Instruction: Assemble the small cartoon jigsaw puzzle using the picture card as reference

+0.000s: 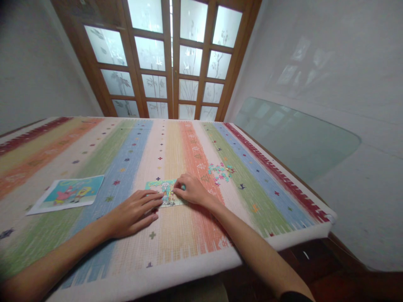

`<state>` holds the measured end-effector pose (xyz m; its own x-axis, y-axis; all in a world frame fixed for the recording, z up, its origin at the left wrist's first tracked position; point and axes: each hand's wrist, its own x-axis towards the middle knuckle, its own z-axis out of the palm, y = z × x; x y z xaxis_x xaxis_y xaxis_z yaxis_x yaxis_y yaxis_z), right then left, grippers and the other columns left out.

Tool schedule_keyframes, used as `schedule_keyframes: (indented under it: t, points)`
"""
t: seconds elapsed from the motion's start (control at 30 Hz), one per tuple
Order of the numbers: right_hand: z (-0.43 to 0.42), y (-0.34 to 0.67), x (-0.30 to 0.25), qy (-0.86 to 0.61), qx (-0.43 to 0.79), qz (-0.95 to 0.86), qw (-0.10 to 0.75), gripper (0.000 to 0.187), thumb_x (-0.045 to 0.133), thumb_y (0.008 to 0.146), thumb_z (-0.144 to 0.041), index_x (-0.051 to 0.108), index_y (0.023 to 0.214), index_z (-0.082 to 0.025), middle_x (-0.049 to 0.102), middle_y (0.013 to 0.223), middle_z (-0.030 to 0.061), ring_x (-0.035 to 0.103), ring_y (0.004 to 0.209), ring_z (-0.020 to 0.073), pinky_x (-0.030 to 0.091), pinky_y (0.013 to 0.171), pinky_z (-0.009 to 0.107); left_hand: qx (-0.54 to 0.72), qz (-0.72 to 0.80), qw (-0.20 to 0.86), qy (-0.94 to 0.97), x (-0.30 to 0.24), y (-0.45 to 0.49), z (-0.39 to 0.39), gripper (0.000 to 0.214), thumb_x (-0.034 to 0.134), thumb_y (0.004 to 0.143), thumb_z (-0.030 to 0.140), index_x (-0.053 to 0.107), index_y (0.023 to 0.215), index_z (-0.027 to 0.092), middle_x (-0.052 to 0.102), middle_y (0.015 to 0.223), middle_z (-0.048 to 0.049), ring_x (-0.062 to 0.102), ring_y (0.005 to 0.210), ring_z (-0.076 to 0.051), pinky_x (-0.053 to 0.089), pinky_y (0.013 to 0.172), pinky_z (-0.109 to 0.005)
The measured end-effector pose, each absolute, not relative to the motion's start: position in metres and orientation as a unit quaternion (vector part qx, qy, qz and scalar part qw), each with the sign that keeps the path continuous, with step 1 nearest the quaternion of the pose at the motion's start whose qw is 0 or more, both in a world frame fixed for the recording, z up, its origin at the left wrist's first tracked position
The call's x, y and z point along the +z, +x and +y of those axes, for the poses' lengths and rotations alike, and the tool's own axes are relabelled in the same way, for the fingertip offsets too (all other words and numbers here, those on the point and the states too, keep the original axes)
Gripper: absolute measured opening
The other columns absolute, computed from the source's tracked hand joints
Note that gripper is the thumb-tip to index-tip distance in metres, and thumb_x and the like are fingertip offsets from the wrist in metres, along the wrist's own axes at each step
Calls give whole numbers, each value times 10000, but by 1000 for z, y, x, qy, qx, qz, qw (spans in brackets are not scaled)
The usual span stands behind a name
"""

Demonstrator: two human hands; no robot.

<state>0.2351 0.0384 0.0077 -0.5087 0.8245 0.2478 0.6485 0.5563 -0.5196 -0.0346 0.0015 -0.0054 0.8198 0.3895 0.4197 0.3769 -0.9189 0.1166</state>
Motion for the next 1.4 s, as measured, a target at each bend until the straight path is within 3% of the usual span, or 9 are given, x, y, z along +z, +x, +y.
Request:
schedule_keyframes:
  t: [0.33, 0.57, 0.77, 0.9, 1.07, 1.17, 1.4]
  points:
    - [40, 240, 9, -424, 178, -857, 233, 154, 630, 925, -178, 747, 826, -182, 657, 825, 56, 585, 858, 203, 431, 821, 346, 227, 202, 18, 953, -7, -35, 2, 340, 507, 1036, 308, 558, 1355, 204, 653, 1363, -115, 566, 1275, -299, 492, 1026, -489]
    - [40, 244, 7, -395, 194, -868, 230, 271, 586, 806, -21, 785, 863, -196, 652, 924, 62, 597, 902, 199, 456, 855, 340, 226, 202, 16, 953, -6, -34, 2, 322, 500, 1039, 307, 565, 1335, 201, 655, 1359, -116, 569, 1266, -303, 499, 1015, -494]
    - [38, 241, 5, -392, 191, -872, 222, 272, 579, 821, -38, 787, 840, -212, 647, 918, 64, 595, 905, 208, 464, 870, 353, 225, 199, 10, 954, -6, -35, 2, 314, 509, 1033, 300, 573, 1318, 184, 664, 1339, -121, 576, 1256, -304, 497, 1009, -487]
    - [41, 245, 9, -397, 212, -858, 247, 257, 571, 854, -75, 776, 952, -195, 669, 928, 65, 597, 884, 195, 468, 851, 343, 222, 198, 13, 955, -6, -34, 2, 325, 498, 1040, 297, 552, 1341, 187, 665, 1338, -117, 575, 1258, -301, 500, 1001, -484]
    - [58, 268, 17, -469, 202, -811, 286, 304, 563, 855, -120, 748, 1083, -197, 711, 914, 53, 570, 745, 174, 451, 719, 300, 229, 199, 24, 953, -5, -34, 2, 325, 507, 1037, 301, 555, 1348, 218, 645, 1377, -105, 578, 1261, -289, 496, 1014, -477]
    - [72, 293, 18, -520, 146, -789, 293, 330, 554, 865, -156, 733, 1141, -177, 726, 939, 65, 593, 770, 183, 454, 753, 306, 232, 197, 23, 952, -5, -35, 2, 333, 511, 1037, 299, 548, 1357, 216, 652, 1369, -99, 576, 1265, -289, 501, 1010, -477]
    - [90, 370, 21, -665, 17, -721, 191, 272, 595, 826, -151, 768, 1029, -200, 758, 979, 116, 665, 937, 256, 473, 855, 340, 234, 198, 25, 952, -6, -35, 3, 349, 521, 1034, 296, 541, 1375, 223, 656, 1359, -96, 579, 1261, -290, 503, 1007, -482]
